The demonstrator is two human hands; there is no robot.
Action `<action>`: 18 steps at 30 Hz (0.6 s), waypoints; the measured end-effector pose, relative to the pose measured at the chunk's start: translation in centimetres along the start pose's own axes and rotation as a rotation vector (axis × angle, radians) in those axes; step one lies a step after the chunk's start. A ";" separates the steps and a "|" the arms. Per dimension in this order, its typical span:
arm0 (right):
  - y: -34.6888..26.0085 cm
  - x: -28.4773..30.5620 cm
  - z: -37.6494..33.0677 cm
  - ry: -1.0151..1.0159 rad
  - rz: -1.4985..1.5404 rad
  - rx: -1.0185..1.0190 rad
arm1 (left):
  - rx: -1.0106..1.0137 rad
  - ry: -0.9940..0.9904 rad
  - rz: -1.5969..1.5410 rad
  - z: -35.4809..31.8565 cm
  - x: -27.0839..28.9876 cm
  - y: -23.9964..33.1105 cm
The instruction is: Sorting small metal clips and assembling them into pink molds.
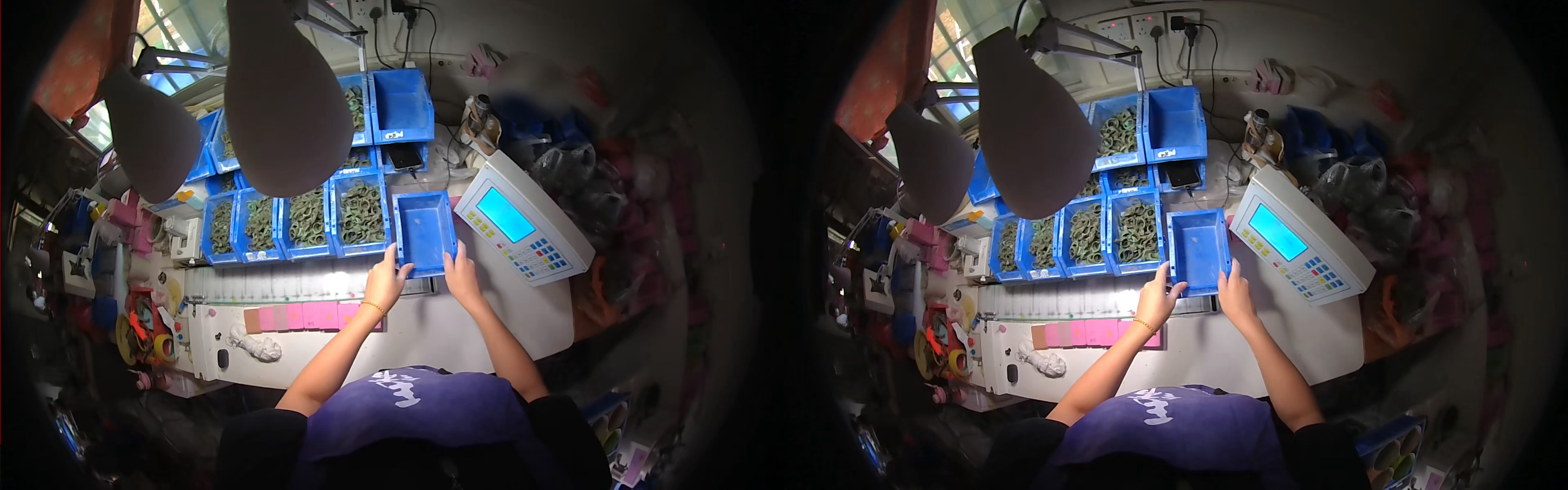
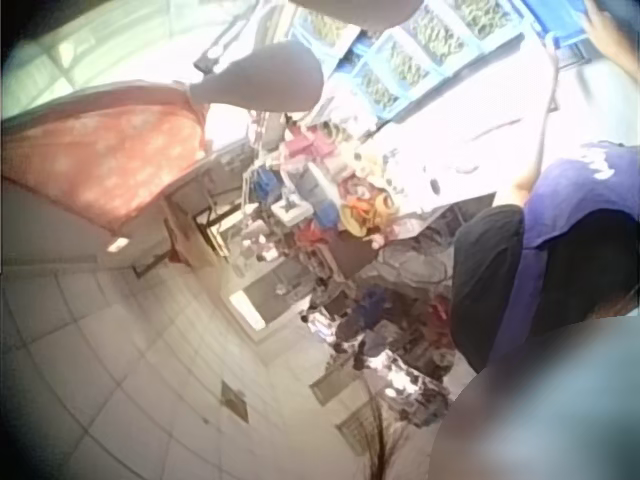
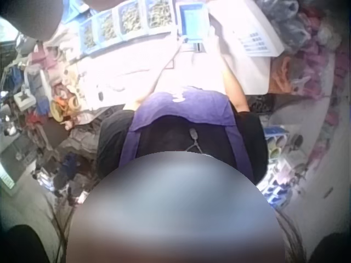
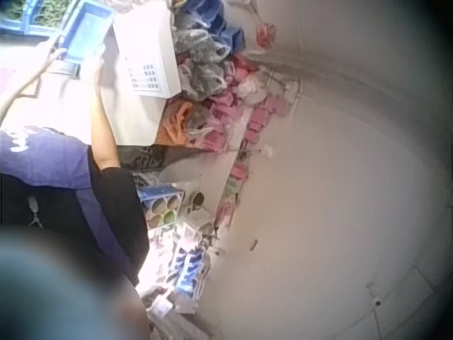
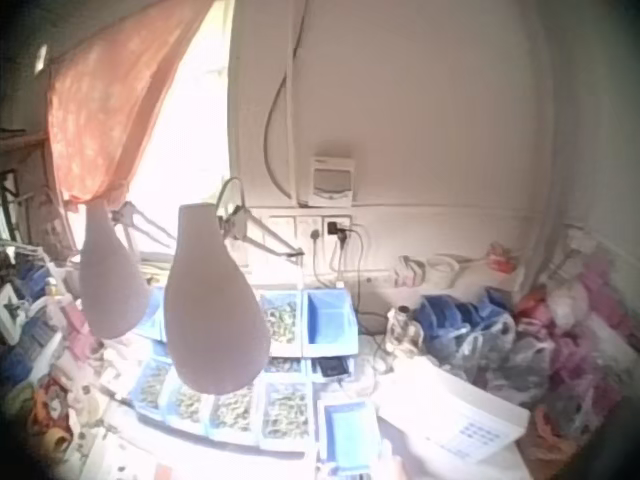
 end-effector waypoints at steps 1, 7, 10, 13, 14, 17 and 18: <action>-0.3 -0.2 0.4 -0.006 0.000 -0.004 | 0.024 0.004 0.037 0.3 0.0 -0.2; -1.5 -1.4 2.7 -0.024 0.002 -0.100 | 0.003 0.101 -0.004 0.2 0.7 -0.9; -2.0 -1.6 3.8 0.024 0.030 -0.060 | 0.044 0.065 -0.034 -0.6 0.6 -2.0; -2.3 -1.3 4.4 -0.015 0.001 -0.080 | 0.028 0.022 -0.086 -2.1 0.5 -2.8; -2.5 -1.0 4.5 -0.015 0.006 -0.057 | 0.028 0.027 -0.085 -2.8 0.6 -3.0; -2.9 0.0 4.1 -0.070 0.067 -0.020 | 0.059 -0.074 -0.114 -5.5 0.7 -3.7; -2.7 0.5 3.6 -0.074 0.084 -0.032 | 0.067 -0.118 -0.099 -6.6 0.8 -4.0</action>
Point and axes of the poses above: each hand's wrist, its own z-axis towards the middle knuckle, its own x-axis out of the back of the hand, y = z × x, the point moved 3 cm from there along z, towards the middle knuckle, and after that the axes turned 2 degrees about y, right-handed, at the moved point
